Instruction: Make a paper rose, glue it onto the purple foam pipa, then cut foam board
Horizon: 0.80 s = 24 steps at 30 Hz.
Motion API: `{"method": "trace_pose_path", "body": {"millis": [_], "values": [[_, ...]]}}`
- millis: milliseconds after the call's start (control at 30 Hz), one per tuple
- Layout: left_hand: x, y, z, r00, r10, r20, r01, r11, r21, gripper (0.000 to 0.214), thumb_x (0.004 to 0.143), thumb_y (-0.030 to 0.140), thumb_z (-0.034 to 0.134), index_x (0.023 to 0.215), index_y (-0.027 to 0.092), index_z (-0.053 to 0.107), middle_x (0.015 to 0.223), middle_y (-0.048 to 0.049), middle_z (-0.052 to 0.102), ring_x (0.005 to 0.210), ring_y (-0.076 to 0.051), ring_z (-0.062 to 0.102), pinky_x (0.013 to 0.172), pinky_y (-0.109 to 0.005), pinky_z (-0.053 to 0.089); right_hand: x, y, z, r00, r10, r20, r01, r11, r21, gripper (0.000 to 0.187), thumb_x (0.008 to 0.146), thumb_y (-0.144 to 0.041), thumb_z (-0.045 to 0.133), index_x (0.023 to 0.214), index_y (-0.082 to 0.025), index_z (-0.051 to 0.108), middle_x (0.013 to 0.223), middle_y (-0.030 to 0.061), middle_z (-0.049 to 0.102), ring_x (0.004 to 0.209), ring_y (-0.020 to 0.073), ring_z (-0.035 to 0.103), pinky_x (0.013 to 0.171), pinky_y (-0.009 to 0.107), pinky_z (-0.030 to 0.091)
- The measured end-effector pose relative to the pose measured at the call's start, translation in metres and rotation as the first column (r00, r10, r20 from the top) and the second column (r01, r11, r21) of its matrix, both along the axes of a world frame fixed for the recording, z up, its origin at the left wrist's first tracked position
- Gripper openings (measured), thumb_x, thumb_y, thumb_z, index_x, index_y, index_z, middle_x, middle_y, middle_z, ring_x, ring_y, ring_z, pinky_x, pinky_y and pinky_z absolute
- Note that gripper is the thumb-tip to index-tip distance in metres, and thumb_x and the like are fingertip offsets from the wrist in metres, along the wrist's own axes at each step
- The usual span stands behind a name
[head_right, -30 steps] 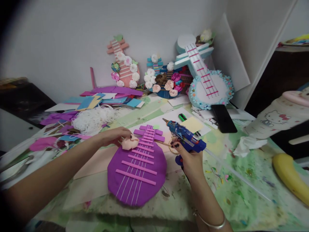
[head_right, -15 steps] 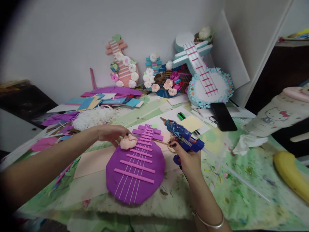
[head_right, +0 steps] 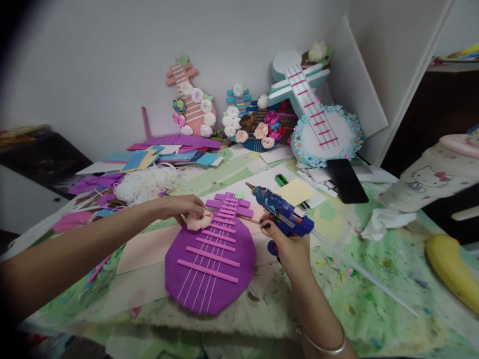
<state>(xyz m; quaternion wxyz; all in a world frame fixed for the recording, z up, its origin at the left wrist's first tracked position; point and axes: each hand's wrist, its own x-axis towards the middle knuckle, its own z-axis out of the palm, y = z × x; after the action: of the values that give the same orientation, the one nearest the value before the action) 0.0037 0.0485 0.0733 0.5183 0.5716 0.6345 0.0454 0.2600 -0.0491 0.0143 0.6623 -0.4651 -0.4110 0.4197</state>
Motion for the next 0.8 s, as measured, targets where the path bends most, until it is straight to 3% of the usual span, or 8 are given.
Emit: {"method": "trace_pose_path", "body": {"millis": [133,267,467,567,800], "values": [[-0.005,0.002,-0.001,1.0,-0.007,0.02,0.007,1.0,-0.004,0.014,0.05,0.024,0.066,0.061,0.016,0.067,0.068,-0.0122,0.065,0.059,-0.024,0.06,0.044,-0.03,0.048,0.0,0.0,0.0,1.0,0.018,-0.012,-0.018,1.0,0.003,0.024,0.067,-0.037,0.077,0.075,-0.018,0.067,0.071,0.0028,0.065,0.058,0.0124,0.057,0.043,0.021,0.042],[-0.014,0.005,-0.005,0.999,-0.038,0.026,0.041,0.991,-0.124,0.027,0.051,0.021,0.063,0.077,0.013,0.069,0.079,-0.0111,0.065,0.072,-0.024,0.062,0.055,-0.03,0.052,0.0,0.0,-0.002,1.0,0.008,-0.018,-0.007,1.0,0.02,0.024,0.066,-0.037,0.078,0.074,-0.017,0.067,0.071,0.0031,0.065,0.058,0.012,0.057,0.044,0.021,0.043],[-0.026,0.009,-0.009,0.971,-0.108,0.212,0.162,0.953,-0.257,0.037,0.058,0.023,0.067,0.094,0.014,0.069,0.083,-0.0057,0.067,0.075,-0.019,0.062,0.064,-0.028,0.053,-0.001,0.002,-0.001,1.0,-0.001,-0.016,0.002,0.999,0.053,0.022,0.065,-0.036,0.079,0.072,-0.017,0.068,0.072,0.0034,0.066,0.069,0.0158,0.062,0.063,0.028,0.054],[-0.029,0.01,-0.008,0.962,-0.129,0.24,0.194,0.944,-0.269,0.041,0.058,0.025,0.073,0.097,0.014,0.068,0.084,-0.0059,0.068,0.076,-0.019,0.063,0.068,-0.03,0.054,-0.001,0.002,-0.001,1.0,-0.002,-0.004,0.002,0.999,0.054,0.022,0.066,-0.036,0.078,0.072,-0.017,0.067,0.073,0.0038,0.066,0.074,0.0176,0.063,0.067,0.031,0.055],[-0.022,0.009,-0.005,0.961,-0.172,0.216,0.228,0.936,-0.269,0.049,0.051,0.018,0.077,0.099,0.015,0.064,0.087,-0.0046,0.068,0.08,-0.019,0.065,0.069,-0.03,0.055,-0.001,0.002,-0.001,1.0,-0.005,0.012,0.004,0.999,0.051,0.023,0.065,-0.036,0.077,0.072,-0.017,0.066,0.071,0.0034,0.066,0.07,0.017,0.063,0.062,0.029,0.055]]}}
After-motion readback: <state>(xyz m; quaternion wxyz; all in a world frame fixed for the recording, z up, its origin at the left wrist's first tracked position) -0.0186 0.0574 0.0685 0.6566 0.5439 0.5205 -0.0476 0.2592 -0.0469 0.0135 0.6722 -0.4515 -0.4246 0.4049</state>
